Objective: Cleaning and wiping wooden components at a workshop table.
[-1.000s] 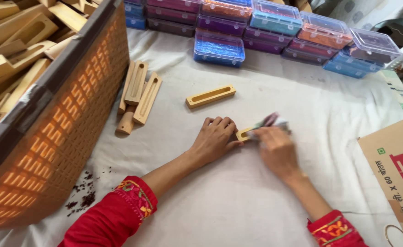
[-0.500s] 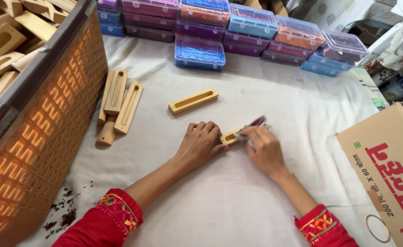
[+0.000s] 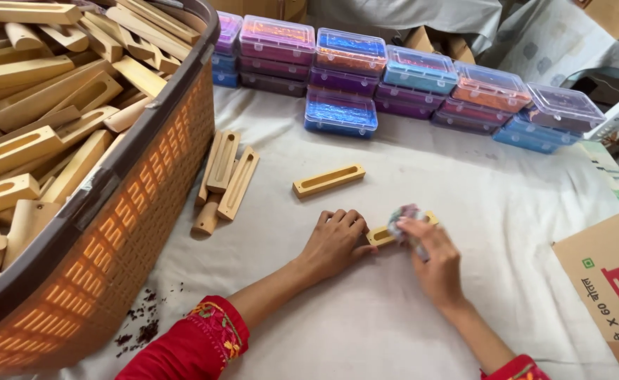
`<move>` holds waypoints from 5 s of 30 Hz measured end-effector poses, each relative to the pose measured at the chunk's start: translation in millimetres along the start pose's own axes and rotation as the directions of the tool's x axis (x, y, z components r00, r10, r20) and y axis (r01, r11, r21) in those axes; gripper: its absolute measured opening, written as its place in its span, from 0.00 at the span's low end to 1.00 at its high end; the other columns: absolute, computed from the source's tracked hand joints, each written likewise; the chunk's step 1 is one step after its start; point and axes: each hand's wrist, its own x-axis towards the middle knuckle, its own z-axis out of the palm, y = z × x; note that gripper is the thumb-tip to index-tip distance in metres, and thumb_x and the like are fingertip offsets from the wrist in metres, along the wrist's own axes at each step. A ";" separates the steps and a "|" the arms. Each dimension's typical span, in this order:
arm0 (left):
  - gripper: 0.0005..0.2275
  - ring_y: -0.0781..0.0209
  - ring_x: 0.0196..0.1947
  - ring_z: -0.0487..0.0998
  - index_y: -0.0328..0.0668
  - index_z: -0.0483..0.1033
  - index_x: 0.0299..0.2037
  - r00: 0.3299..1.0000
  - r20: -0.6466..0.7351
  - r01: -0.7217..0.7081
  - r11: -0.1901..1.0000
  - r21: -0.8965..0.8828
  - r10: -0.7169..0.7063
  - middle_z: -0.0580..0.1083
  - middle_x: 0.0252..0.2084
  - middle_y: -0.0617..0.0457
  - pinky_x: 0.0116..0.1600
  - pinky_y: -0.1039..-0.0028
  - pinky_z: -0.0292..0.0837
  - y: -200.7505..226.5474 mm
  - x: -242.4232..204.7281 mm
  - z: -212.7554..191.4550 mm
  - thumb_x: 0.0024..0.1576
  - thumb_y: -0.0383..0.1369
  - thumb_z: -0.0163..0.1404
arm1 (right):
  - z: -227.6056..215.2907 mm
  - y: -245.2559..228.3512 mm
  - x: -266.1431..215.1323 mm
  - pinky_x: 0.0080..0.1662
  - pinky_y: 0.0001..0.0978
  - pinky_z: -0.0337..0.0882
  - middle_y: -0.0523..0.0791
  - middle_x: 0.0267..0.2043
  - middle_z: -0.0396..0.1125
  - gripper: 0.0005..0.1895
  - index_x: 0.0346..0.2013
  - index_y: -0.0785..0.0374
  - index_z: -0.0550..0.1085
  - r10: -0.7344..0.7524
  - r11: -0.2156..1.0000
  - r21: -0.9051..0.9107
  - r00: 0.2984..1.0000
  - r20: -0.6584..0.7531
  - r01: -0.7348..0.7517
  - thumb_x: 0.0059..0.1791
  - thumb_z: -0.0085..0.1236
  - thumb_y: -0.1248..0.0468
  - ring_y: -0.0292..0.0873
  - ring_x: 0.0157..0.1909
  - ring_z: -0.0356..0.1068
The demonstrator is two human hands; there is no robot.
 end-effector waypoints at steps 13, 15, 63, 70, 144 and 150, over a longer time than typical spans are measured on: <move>0.20 0.55 0.50 0.71 0.42 0.76 0.43 1.000 -0.010 -0.007 1.000 0.029 0.007 0.73 0.46 0.51 0.57 0.58 0.60 -2.5 -2.7 11.6 0.57 0.51 0.53 | -5.2 53.3 -4.4 0.54 0.40 0.74 0.44 0.55 0.74 0.24 0.51 0.60 0.78 -0.061 0.956 -0.268 0.978 0.199 0.115 0.42 0.55 0.76 0.50 0.52 0.72; 0.20 0.55 0.50 0.72 0.42 0.76 0.44 1.000 -0.021 -0.019 0.999 0.029 0.020 0.73 0.46 0.51 0.57 0.58 0.60 -1.2 -1.2 13.8 0.57 0.51 0.53 | -5.1 33.7 -6.0 0.55 0.42 0.74 0.45 0.53 0.74 0.22 0.49 0.60 0.78 -0.089 0.953 -0.275 0.986 0.144 0.126 0.41 0.57 0.76 0.50 0.54 0.72; 0.15 0.59 0.52 0.74 0.43 0.82 0.42 0.988 -0.137 -0.066 0.996 0.056 0.073 0.76 0.51 0.53 0.60 0.58 0.60 -2.8 -2.3 3.4 0.58 0.46 0.54 | -4.1 -21.3 14.2 0.58 0.41 0.68 0.47 0.55 0.72 0.15 0.48 0.61 0.78 -0.251 0.967 0.098 0.938 0.237 0.234 0.47 0.61 0.64 0.50 0.55 0.70; 0.20 0.57 0.53 0.73 0.40 0.80 0.41 0.995 -0.084 -0.042 0.999 0.016 0.043 0.74 0.53 0.52 0.59 0.57 0.60 -2.0 -1.6 11.5 0.57 0.51 0.54 | -10.2 40.8 6.3 0.54 0.45 0.70 0.44 0.45 0.74 0.09 0.43 0.59 0.80 -0.113 0.973 -0.184 0.982 0.154 0.141 0.48 0.63 0.65 0.49 0.49 0.72; 0.21 0.62 0.43 0.76 0.42 0.74 0.54 0.982 -0.111 0.134 0.974 -0.183 -0.155 0.78 0.37 0.61 0.60 0.57 0.53 8.5 -1.3 -14.6 0.54 0.45 0.56 | -4.9 -13.1 5.6 0.53 0.40 0.72 0.45 0.51 0.74 0.21 0.52 0.60 0.79 -0.259 0.965 0.020 0.947 0.191 0.260 0.44 0.61 0.73 0.49 0.50 0.73; 0.14 0.62 0.45 0.75 0.46 0.81 0.44 0.976 -0.217 0.001 0.989 0.146 0.031 0.76 0.42 0.58 0.63 0.56 0.53 0.0 -1.7 4.5 0.59 0.46 0.55 | -14.4 47.9 4.8 0.63 0.44 0.71 0.42 0.54 0.74 0.21 0.53 0.55 0.78 -0.122 0.979 -0.161 0.992 0.017 0.123 0.47 0.59 0.76 0.47 0.53 0.74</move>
